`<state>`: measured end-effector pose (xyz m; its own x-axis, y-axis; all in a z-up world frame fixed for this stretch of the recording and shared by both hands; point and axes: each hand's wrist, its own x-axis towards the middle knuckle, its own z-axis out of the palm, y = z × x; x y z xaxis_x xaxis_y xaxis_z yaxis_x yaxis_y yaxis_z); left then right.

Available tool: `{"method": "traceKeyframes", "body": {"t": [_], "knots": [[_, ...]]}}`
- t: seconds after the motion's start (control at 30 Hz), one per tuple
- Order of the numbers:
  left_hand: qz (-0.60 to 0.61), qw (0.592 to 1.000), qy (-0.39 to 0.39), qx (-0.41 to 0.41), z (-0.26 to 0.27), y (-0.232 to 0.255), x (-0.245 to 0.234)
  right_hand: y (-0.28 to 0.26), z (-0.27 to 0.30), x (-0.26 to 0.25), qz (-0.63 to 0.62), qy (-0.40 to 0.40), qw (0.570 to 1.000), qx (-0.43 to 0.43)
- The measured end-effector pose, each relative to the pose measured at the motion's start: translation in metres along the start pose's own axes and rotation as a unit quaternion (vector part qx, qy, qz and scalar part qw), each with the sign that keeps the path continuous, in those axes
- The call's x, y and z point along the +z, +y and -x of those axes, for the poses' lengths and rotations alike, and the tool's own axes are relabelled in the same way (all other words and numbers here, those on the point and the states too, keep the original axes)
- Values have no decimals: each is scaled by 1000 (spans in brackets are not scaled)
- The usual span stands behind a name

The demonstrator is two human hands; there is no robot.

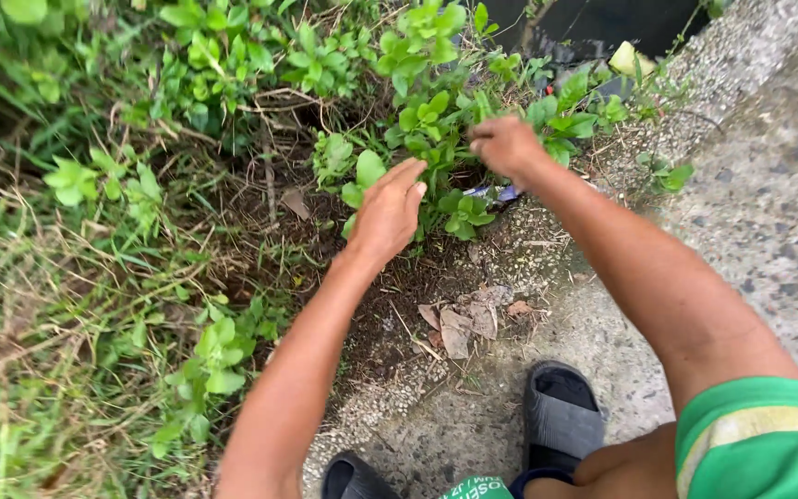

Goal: Removing weeds from a garden bed by hand.

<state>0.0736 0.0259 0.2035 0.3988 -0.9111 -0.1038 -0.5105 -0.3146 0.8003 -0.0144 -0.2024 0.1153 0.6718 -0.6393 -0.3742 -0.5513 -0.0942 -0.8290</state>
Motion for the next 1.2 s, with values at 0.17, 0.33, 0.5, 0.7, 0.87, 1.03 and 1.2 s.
{"method": "traceKeyframes", "body": {"t": [0.17, 0.33, 0.5, 0.7, 0.87, 1.03, 1.2], "knots": [[-289, 931, -70, -212, -17, -18, 13, 87, -42, 20, 326, -46, 944, 24], [-236, 910, -100, -326, 22, -144, 43, 109, -43, 8, 307, -105, 946, 6], [-218, 900, -119, -357, 56, -141, 51, 44, 15, 12, 183, -162, 969, 36], [-146, 928, -168, -297, 70, -129, 60, 9, 47, 38, 138, -258, 956, 34], [-17, 950, -111, -293, 81, -129, 62, 88, 41, 84, 505, -358, 785, 8], [149, 932, -104, -315, 90, -166, 94, 40, 74, 77, 293, -269, 913, 94], [168, 938, -119, -279, 88, -148, 103, 67, 42, 97, 11, -190, 952, 242]]}}
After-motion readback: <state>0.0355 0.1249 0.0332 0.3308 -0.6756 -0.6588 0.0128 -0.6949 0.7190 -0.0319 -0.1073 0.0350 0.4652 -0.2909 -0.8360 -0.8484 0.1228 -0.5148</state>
